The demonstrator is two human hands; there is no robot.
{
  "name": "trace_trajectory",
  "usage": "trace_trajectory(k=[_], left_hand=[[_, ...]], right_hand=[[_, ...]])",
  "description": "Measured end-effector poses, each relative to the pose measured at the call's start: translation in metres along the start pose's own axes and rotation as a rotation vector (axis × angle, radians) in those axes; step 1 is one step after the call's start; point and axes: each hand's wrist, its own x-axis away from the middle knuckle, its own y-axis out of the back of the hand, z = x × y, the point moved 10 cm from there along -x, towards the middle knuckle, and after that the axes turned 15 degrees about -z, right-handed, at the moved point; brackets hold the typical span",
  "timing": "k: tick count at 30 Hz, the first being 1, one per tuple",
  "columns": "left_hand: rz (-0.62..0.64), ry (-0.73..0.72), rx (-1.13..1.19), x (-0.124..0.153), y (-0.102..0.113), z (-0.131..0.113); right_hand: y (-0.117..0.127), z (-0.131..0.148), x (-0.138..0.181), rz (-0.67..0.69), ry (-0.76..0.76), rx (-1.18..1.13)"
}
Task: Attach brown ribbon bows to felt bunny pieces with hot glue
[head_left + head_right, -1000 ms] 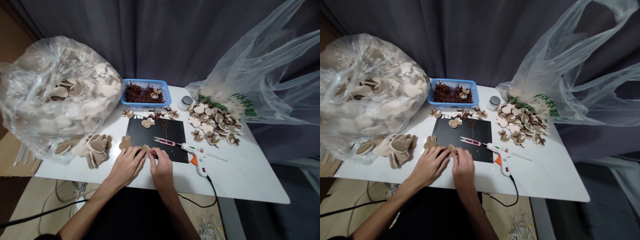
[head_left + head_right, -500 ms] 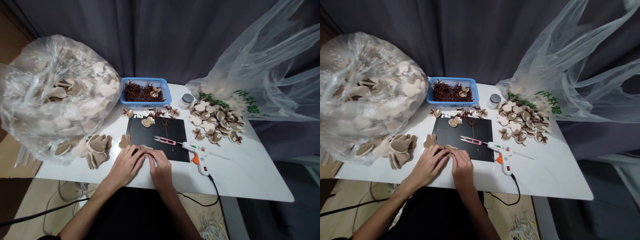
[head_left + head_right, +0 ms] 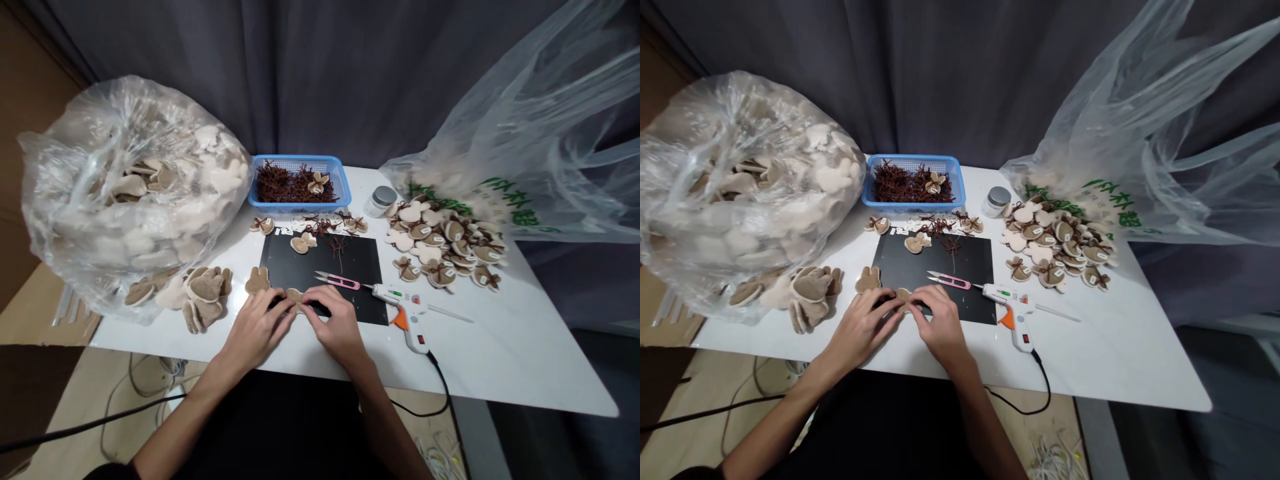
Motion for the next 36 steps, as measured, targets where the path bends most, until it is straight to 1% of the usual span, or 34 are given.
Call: trace_trajectory(k=[3,7,12,17,22,27,32,36], left_hand=[[0.011,-0.017,-0.029,0.0,-0.001,-0.003],[0.032,-0.032,-0.043,-0.001,-0.002,-0.005],[0.017,-0.07,-0.061,-0.003,-0.001,-0.008],[-0.005,-0.064,-0.066,-0.003,0.0,-0.007],[0.021,-0.018,-0.039,-0.004,-0.003,-0.003],[0.055,0.002,-0.001,-0.007,-0.006,-0.005],[0.089,0.042,0.099,-0.011,-0.011,-0.004],[0.092,0.038,0.057,-0.011,-0.013,0.0]], right_hand=[[-0.002,-0.004,-0.002,0.075,0.024,-0.002],[-0.007,0.0,-0.003,0.181,0.101,-0.02],[-0.008,0.004,-0.005,0.237,0.186,-0.011],[-0.015,0.0,-0.002,0.292,0.222,0.027],[-0.015,-0.003,-0.001,0.257,0.208,0.011],[-0.011,-0.006,-0.003,0.195,0.157,-0.038],[-0.011,-0.014,-0.004,0.18,0.073,-0.044],[-0.008,-0.017,-0.006,0.143,0.028,-0.064]])
